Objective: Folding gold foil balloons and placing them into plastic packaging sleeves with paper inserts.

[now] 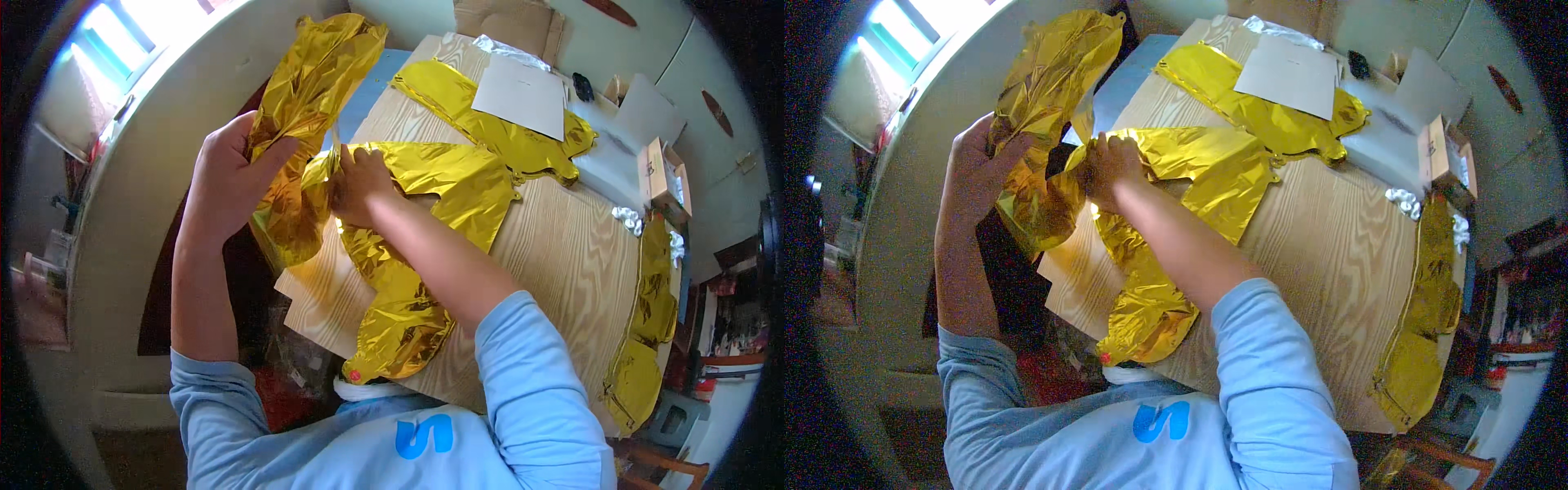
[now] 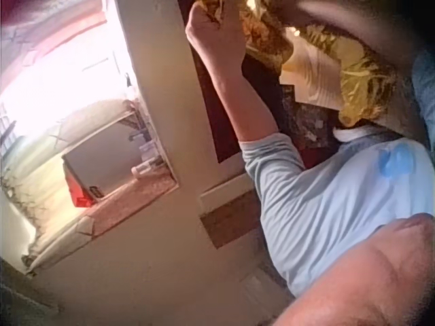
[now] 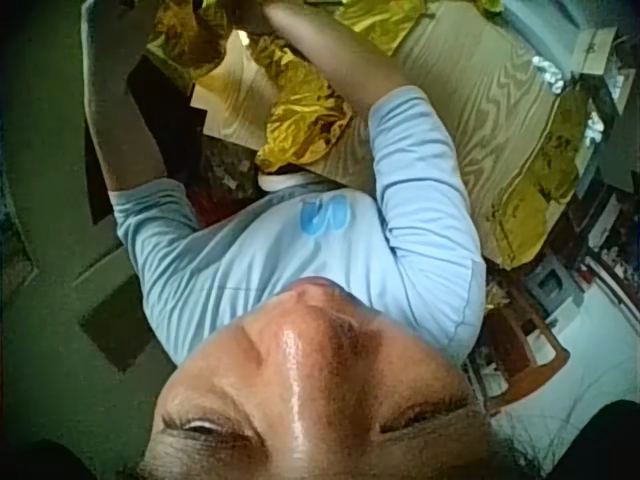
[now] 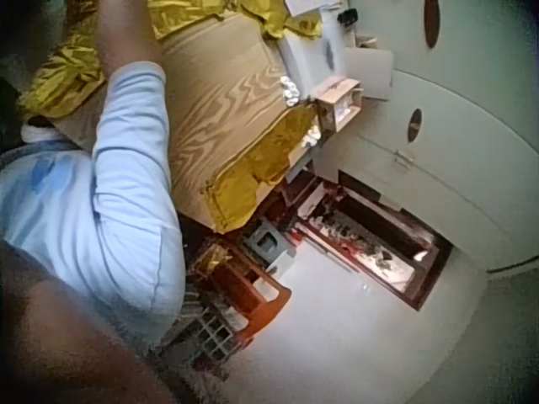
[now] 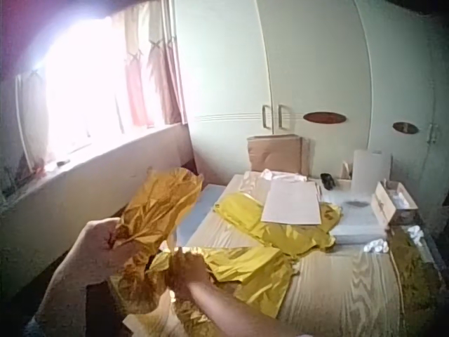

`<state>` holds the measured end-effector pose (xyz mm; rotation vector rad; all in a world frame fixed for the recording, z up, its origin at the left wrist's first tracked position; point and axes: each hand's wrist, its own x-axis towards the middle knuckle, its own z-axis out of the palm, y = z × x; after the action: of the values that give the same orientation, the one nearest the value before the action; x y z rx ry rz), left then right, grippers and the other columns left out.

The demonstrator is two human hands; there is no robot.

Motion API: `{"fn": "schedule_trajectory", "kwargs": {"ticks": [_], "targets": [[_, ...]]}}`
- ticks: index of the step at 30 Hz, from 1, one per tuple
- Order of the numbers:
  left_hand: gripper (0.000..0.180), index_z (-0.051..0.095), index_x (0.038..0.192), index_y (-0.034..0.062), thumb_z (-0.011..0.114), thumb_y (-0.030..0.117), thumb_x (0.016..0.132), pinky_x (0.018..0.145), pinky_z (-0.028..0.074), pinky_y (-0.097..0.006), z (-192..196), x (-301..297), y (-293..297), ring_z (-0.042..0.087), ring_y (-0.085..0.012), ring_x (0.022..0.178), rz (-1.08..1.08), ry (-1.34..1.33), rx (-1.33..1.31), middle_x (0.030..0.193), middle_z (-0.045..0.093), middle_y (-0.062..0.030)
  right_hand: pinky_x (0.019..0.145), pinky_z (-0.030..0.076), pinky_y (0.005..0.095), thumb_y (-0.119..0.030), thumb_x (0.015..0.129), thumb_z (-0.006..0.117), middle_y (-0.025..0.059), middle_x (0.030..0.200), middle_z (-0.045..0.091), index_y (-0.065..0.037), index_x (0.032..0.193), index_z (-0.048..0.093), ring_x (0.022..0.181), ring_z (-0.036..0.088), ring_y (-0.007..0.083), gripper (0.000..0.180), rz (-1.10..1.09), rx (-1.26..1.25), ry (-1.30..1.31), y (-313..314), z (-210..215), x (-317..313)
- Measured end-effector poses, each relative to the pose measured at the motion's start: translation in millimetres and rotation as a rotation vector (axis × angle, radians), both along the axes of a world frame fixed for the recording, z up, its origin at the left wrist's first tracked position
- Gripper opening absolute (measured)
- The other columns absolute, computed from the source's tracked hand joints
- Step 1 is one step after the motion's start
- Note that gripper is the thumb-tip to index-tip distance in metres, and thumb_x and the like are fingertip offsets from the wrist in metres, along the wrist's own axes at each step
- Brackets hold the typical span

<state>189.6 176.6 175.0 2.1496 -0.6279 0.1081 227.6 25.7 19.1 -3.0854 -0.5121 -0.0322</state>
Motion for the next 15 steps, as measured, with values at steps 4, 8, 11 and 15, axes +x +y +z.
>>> {"fn": "schedule_trajectory", "kwargs": {"ticks": [4, 8, 11, 15], "targets": [[0.022, 0.065, 0.111, -0.0047, 0.067, 0.007, 0.092, 0.076, 0.052, -0.025, 1, -3, 3, 0.062, -0.006, 0.084, 0.023, -0.019, -0.01, 0.095, 0.07, -0.0024, 0.115, 0.024, 0.0543, -0.046, 0.096, 0.044, 0.0207, 0.151, 0.038, -0.007, 0.143, 0.048, 0.14, 0.033, 0.0394, 0.062, 0.029, 0.081, -0.044, 1, -18, -1], [0.021, 0.066, 0.11, -0.0042, 0.067, 0.007, 0.092, 0.074, 0.051, -0.024, 7, -4, 14, 0.061, -0.0053, 0.081, 0.065, -0.038, 0.0, 0.093, 0.07, -0.0015, 0.118, 0.016, 0.0571, -0.045, 0.098, 0.042, 0.0206, 0.158, 0.027, -0.015, 0.145, 0.045, 0.147, 0.021, 0.0419, 0.056, 0.022, 0.201, -0.017, -8, -35, -7], [0.022, 0.066, 0.109, -0.0043, 0.068, 0.009, 0.092, 0.07, 0.051, -0.024, 19, 0, 24, 0.06, -0.0049, 0.079, 0.167, -0.097, 0.127, 0.091, 0.069, -0.0008, 0.117, 0.016, 0.058, -0.044, 0.099, 0.042, 0.0183, 0.159, 0.026, -0.016, 0.147, 0.042, 0.147, 0.022, 0.0418, 0.056, 0.03, 0.155, 0.021, -6, -31, -14], [0.025, 0.067, 0.111, -0.0045, 0.069, 0.012, 0.092, 0.069, 0.051, -0.025, 27, 24, 53, 0.061, -0.0057, 0.078, 0.156, -0.114, 0.078, 0.091, 0.069, -0.0019, 0.114, 0.025, 0.0546, -0.038, 0.096, 0.047, 0.0159, 0.15, 0.04, -0.014, 0.14, 0.05, 0.14, 0.034, 0.0382, 0.05, 0.062, 0.2, -0.101, 3, -32, -14]]}}
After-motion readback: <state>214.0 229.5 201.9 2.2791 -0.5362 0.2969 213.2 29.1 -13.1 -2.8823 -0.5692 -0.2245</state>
